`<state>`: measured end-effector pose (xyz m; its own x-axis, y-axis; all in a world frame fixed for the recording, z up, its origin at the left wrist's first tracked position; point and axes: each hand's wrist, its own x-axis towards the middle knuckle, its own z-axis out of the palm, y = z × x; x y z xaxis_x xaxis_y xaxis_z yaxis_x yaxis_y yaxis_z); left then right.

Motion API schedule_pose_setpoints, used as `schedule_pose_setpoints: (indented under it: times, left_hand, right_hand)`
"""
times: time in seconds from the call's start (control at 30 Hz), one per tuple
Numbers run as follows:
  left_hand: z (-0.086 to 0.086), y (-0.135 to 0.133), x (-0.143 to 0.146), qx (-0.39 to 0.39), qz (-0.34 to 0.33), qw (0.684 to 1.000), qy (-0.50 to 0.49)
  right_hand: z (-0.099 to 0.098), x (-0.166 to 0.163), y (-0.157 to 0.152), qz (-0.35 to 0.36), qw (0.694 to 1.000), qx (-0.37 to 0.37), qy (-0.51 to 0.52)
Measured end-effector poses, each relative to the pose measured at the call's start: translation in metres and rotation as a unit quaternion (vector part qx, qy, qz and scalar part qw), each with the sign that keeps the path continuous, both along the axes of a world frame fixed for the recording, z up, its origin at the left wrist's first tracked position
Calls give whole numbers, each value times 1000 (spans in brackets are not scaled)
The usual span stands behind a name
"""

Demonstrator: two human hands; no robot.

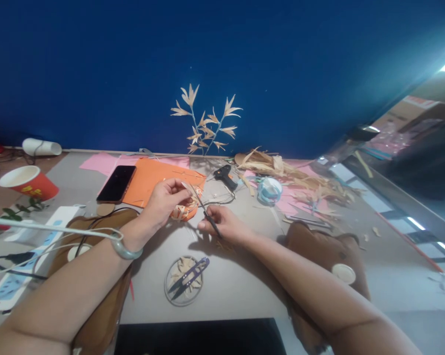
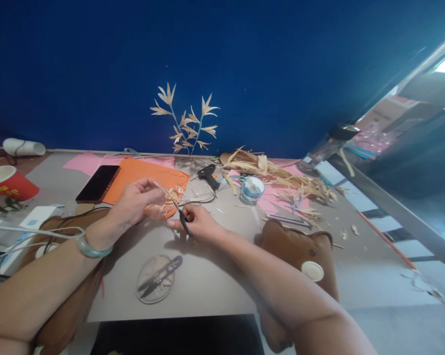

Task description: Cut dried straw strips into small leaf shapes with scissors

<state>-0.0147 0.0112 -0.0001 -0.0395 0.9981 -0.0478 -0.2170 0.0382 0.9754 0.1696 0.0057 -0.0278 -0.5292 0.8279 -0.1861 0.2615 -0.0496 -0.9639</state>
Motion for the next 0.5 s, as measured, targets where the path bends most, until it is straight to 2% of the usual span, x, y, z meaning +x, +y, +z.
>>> schedule_pose_setpoints:
  times: [0.2,0.37,0.5]
  left_hand:
    - [-2,1,-1,-37,-10,998,-49]
    - [2,-7,5,-94,-66,993,-7]
    - [1,-12,10,-98,-109,989,24]
  right_hand:
    - [2,-2,0,-60,997,11,52]
    - [2,-1,1,-148,982,63,96]
    - [1,0,2,-167,974,99,118]
